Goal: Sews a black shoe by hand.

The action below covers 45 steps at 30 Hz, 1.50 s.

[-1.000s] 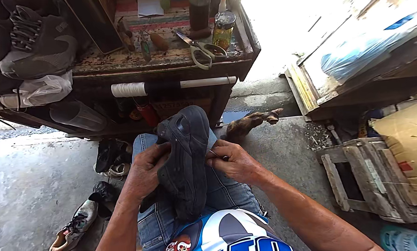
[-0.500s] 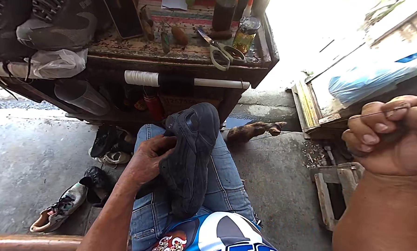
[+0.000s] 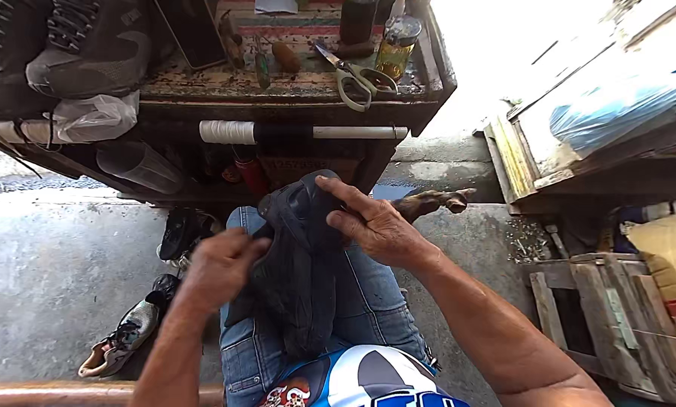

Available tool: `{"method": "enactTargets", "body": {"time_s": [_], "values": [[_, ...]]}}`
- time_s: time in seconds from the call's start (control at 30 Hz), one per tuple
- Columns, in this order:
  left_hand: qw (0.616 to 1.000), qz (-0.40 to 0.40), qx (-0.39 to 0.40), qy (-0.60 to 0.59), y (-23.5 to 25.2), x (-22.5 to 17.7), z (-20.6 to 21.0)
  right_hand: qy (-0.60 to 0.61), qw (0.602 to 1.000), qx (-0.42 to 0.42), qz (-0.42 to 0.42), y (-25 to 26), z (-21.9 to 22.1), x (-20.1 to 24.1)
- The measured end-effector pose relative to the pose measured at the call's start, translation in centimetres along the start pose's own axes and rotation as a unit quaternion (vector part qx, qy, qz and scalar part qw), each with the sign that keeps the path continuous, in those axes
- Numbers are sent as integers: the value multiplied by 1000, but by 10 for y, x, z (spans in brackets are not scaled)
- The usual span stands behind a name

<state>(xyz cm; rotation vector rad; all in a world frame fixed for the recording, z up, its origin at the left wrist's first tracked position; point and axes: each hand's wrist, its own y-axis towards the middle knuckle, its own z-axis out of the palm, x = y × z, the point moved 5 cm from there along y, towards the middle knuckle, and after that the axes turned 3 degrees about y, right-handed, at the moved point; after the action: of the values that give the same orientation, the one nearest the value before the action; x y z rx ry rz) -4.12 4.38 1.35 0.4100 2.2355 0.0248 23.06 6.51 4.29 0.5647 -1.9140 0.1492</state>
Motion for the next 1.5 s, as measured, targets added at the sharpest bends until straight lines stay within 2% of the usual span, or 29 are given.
{"method": "enactTargets", "body": {"time_s": [0.1,0.17,0.27,0.33,0.4,0.47,0.57,0.77,0.9,0.97,1.03,1.13,1.23,1.33,1.4,1.5], "values": [[982,-137,-115,56,-18,58,-59,53,998,12,45,-4,3,-4],[967,-182,-122,130,-26,72,-74,59,997,11,51,-5,1,-2],[981,-108,-103,125,-19,29,-57,69,996,19,54,-3,1,-2],[998,-24,-60,11,-6,-4,-30,73,996,35,49,-3,1,-2],[993,34,25,-108,9,-19,0,68,995,52,44,-2,0,-3],[980,29,95,-174,21,-17,21,76,994,62,44,-3,-3,-4],[964,-31,136,-227,28,-12,32,87,994,57,45,-5,-6,-5],[981,-55,86,-168,27,-16,37,78,996,19,24,-1,1,-1],[997,-65,22,-46,26,-18,39,62,998,0,20,1,4,1],[998,-56,-5,-21,25,-17,39,55,998,-1,23,2,5,2],[998,-34,8,-58,23,-14,38,70,997,6,34,1,4,1],[983,-30,38,-175,20,-9,29,99,994,8,52,-5,-1,-2],[937,-50,51,-341,19,-14,18,107,992,-25,65,-16,-10,-4],[937,-65,77,-335,16,-38,23,85,985,-103,105,-35,-19,-22],[924,-72,78,-366,15,-50,31,64,983,-115,125,-53,-13,-43],[909,-74,77,-404,17,-50,36,-2,989,-129,71,-78,-3,-57]]}}
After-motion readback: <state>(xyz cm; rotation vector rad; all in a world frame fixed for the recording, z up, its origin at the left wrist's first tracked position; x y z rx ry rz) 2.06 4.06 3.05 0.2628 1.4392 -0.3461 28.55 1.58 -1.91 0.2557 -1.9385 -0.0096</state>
